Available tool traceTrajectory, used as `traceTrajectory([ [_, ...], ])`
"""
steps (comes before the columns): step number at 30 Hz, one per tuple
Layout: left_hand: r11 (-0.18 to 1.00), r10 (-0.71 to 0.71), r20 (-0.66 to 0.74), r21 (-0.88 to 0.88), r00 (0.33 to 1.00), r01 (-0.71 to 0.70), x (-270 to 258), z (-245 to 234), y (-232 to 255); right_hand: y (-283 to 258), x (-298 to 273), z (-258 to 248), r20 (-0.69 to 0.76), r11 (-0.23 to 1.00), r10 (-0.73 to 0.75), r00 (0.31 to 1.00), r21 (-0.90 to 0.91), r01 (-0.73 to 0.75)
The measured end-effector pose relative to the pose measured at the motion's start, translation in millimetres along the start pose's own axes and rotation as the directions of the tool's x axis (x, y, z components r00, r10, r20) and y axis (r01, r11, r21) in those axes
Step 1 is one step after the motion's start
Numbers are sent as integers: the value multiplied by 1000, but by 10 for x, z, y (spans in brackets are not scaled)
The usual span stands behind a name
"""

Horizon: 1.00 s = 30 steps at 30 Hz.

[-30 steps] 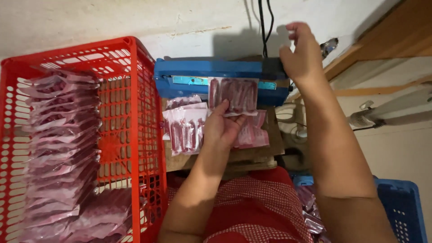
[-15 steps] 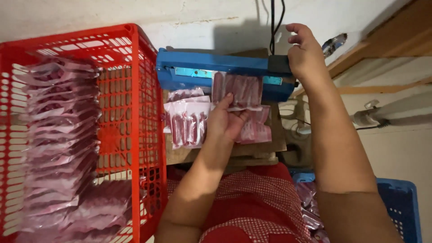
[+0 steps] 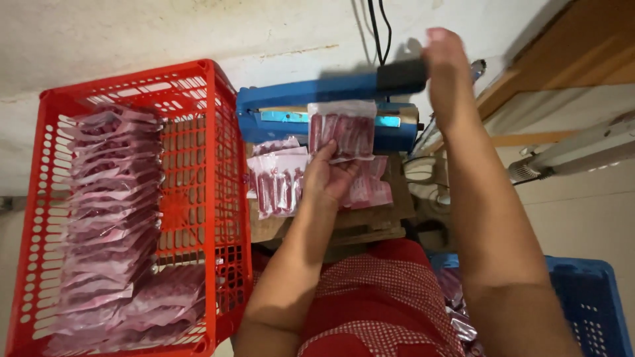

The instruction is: Sealing small plastic pouches containing food products using a manual impulse heat sealer.

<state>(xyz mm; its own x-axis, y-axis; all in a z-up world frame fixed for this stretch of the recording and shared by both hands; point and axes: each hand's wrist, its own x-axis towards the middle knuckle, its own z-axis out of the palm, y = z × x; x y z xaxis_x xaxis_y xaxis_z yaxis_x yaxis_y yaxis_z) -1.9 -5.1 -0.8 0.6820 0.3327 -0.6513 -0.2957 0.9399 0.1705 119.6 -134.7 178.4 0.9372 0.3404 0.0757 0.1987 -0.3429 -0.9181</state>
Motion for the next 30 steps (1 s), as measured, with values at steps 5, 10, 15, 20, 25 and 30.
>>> traceTrajectory([
  [5,1000,14,19,12,1000,-14,-212,40,22,750,-621,27,-47,871,184,982,471,-141],
  [10,988,53,124,139,991,-70,-849,149,-227,880,-1085,100,322,562,219,921,730,-389],
  [15,503,138,541,684,830,-529,-906,-129,-800,1561,-1101,-84,479,285,209,853,804,-522],
  [20,-221,116,830,557,546,-800,-1110,-441,-624,2055,-1357,-528,421,159,182,889,879,-449],
  [25,-788,-121,780,301,614,-537,-1025,-659,-384,2737,-1593,-1057,222,187,329,918,937,-294],
  [30,-954,-61,832,113,552,-276,-660,-743,-564,2528,-1871,-1138,-64,605,303,951,784,-140],
])
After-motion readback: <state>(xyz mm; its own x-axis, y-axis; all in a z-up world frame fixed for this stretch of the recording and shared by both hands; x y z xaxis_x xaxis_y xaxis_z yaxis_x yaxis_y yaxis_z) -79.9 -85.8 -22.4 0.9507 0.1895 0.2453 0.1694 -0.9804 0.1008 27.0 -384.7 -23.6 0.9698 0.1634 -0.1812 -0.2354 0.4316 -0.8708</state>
